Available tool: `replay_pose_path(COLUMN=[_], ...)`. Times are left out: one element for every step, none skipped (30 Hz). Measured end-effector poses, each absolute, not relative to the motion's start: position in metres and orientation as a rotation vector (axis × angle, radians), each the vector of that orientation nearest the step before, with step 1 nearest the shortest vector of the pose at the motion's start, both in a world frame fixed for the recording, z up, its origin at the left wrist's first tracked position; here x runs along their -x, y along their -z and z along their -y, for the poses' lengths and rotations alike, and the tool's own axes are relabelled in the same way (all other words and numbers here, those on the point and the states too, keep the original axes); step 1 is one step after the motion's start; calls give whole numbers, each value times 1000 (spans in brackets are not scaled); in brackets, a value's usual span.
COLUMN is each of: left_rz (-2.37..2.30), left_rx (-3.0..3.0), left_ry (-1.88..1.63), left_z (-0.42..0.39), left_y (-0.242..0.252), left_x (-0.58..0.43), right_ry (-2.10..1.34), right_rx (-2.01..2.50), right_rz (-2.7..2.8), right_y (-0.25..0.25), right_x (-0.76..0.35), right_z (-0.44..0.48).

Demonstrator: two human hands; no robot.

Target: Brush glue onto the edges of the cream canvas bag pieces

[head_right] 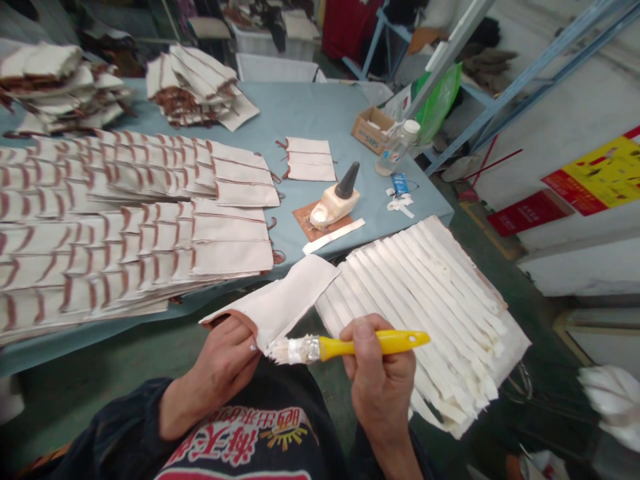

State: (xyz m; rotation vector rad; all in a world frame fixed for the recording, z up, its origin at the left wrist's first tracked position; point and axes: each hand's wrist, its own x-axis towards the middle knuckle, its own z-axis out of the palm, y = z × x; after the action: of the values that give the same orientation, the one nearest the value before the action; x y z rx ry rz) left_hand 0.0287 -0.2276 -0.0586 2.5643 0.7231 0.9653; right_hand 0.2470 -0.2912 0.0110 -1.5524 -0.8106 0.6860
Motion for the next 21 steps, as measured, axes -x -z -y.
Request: replay_pose_path(left_rz=[-733,-746,-758,-767,-776,-781,-786,-787,-786,-787,-784,-784,-782,-781,-781,-782,-784,-784,-784,-784,-780], left_rx=[-2561,-2557,-2551,-2544,-2540,-2538,-2539,-2542,-2546,-2549,-2551,-2551,-2551,-2548,-2544,-2540,-2535,-2531,-2528,-2525,-2517], left_ry=[-967,-974,-988,-1003,-1015,-1027,-1041,-1051,-1052,-1045,-1038,-1028,-1015,-1012,-1018,-1027,-1038,-1044,-1047,-1042,-1044], left_z=[229,230,232,233,234,235,236,237,238,239,240,241,242,243,243,244,244,245,245,246,246], left_y=[59,60,60,61,61,61,61,62,62,63,64,65,66,67,68,69,70,71,72,73,74], left_x=[-28,-27,-27,-26,-26,-25,-24,-22,-21,-19,-17,-16,-15,-13,-12,-11,-10,-9,-8,-7,-6], right_ry=[-624,-573,-543,-531,-547,-581,-618,-644,-650,-636,-610,-577,-546,-523,-515,-518,-539,-572,-608,-639,-663], right_rx=[1548,1544,1540,1546,1557,1566,1573,1576,1579,1582,1586,1593,1600,1606,1611,1614,1616,1616,1613,1606,1595], right_rz=[799,789,784,776,774,774,771,768,767,766,766,762,758,754,756,762,776,796,814,823,824], right_y=[-12,-12,-12,-12,-11,-10,-9,-9,-9,-10,-11,-13,-14,-14,-15,-15,-14,-13,-12,-11,-9], right_x=[-245,-242,-238,-233,-228,-222,-217,-213,-211,-210,-210,-210,-211,-212,-212,-211,-208,-205,-200,-196,-193], right_z=[291,291,292,293,295,297,299,301,303,303,302,300,297,295,293,292,293,295,299,303,307])
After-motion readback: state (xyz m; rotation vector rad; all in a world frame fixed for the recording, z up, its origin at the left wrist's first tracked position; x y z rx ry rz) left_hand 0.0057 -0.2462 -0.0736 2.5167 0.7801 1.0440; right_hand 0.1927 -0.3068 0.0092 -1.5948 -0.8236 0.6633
